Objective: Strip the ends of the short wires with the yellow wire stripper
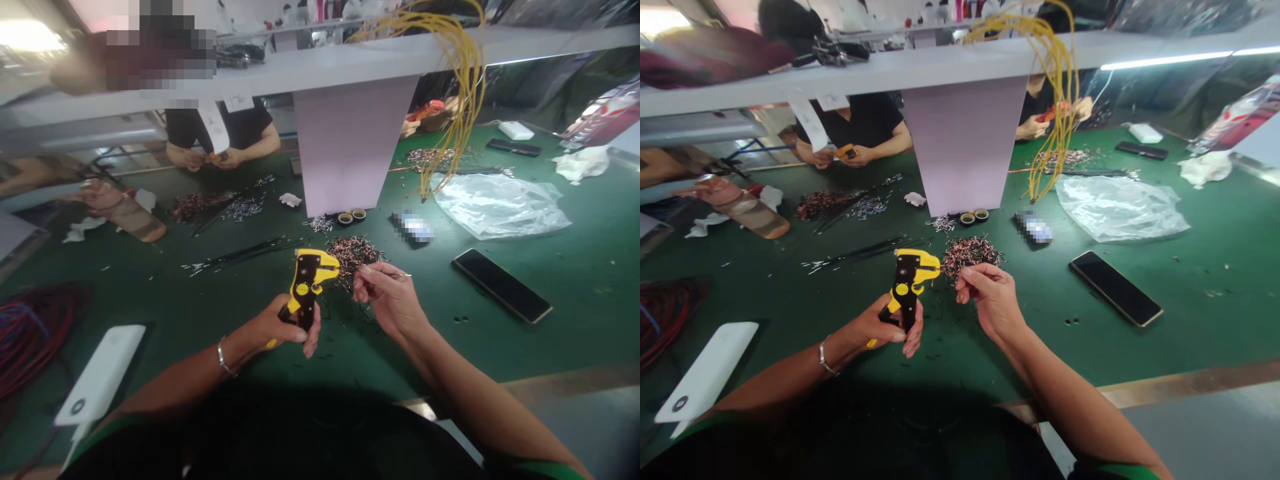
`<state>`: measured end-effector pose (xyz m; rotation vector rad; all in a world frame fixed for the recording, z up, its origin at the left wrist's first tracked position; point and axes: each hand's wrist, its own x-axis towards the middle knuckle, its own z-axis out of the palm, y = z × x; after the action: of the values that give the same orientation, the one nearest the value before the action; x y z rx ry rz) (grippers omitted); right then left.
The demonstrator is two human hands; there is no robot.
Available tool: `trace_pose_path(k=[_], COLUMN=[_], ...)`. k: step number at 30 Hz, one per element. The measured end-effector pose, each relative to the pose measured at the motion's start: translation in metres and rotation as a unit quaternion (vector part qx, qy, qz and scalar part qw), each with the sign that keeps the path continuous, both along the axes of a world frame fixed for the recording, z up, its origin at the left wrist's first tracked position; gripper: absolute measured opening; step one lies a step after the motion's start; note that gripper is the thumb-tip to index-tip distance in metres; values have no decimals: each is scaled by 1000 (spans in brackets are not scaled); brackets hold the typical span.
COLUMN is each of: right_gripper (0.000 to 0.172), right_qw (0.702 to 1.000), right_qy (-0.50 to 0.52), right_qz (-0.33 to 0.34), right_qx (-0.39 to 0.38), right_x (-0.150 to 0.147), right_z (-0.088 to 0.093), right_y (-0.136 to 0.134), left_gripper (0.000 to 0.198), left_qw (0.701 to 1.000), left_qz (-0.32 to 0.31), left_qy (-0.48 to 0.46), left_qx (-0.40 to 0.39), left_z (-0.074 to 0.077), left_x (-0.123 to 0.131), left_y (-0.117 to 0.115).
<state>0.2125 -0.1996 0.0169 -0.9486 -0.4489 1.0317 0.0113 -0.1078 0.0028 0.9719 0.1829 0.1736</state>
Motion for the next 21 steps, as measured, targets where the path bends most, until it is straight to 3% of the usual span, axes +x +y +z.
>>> trace_pose_path(k=[21], right_gripper=[19], right_qw=[997], right_qy=[58], right_qz=[46], right_qx=[-24], right_x=[3], right_z=[-3], right_y=[3], left_gripper=[20], left_qw=[996], left_qz=[65], left_qy=[56], left_qx=[40], left_z=[-4], left_x=[-5], left_y=[-7])
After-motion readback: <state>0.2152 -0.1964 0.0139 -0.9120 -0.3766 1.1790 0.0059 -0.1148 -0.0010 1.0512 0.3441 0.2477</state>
